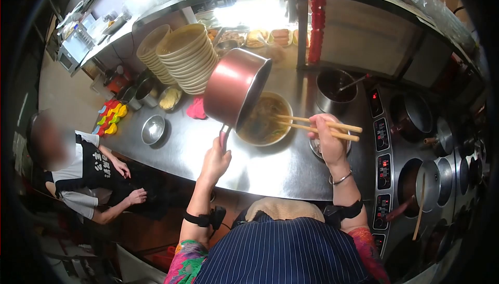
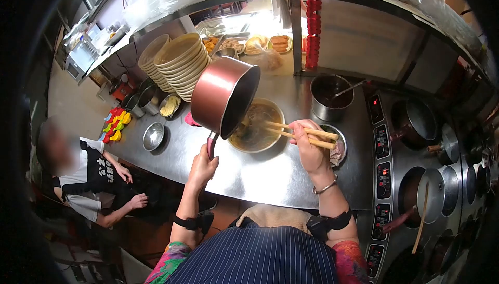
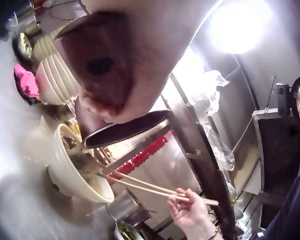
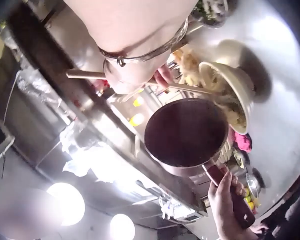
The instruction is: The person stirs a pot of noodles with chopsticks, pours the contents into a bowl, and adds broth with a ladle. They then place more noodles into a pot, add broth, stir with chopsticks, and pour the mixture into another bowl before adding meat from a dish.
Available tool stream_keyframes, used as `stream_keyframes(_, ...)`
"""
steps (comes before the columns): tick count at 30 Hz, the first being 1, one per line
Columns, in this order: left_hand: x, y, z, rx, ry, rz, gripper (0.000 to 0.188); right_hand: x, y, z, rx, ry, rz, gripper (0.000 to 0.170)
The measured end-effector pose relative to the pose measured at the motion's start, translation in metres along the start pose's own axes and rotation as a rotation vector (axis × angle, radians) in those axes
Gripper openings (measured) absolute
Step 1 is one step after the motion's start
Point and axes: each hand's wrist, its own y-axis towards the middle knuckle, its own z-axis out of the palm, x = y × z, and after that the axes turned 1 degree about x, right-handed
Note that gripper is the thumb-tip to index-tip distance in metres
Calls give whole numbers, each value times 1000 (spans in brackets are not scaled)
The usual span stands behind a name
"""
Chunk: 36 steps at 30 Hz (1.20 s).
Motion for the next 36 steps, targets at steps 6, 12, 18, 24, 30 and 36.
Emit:
stream_keyframes(6, -27, -14, -13, 62, -284, -179, 37, 18, -19, 14, 66, -408, -452, 12)
stream_keyframes(12, -8, -23, -8, 68, -706, -276, 35, -44, -42, 29, 455, -667, -662, 11)
stream_keyframes(18, 5, -35, -23, 96, -1041, -372, 33, 0, -27, 18, 406, -621, -478, 13)
stream_keyframes(24, 16, -45, -36, 108, -1218, -349, 28, 64, -23, 3, 129, -347, -339, 18)
stream_keyframes(30, 29, -53, -41, 174, -1358, -348, 27, 84, -56, 21, 25, -330, -563, 20)
stream_keyframes(36, 24, -77, -60, 369, -1421, -329, 28, 65, -105, 59, 200, -578, -755, 16)
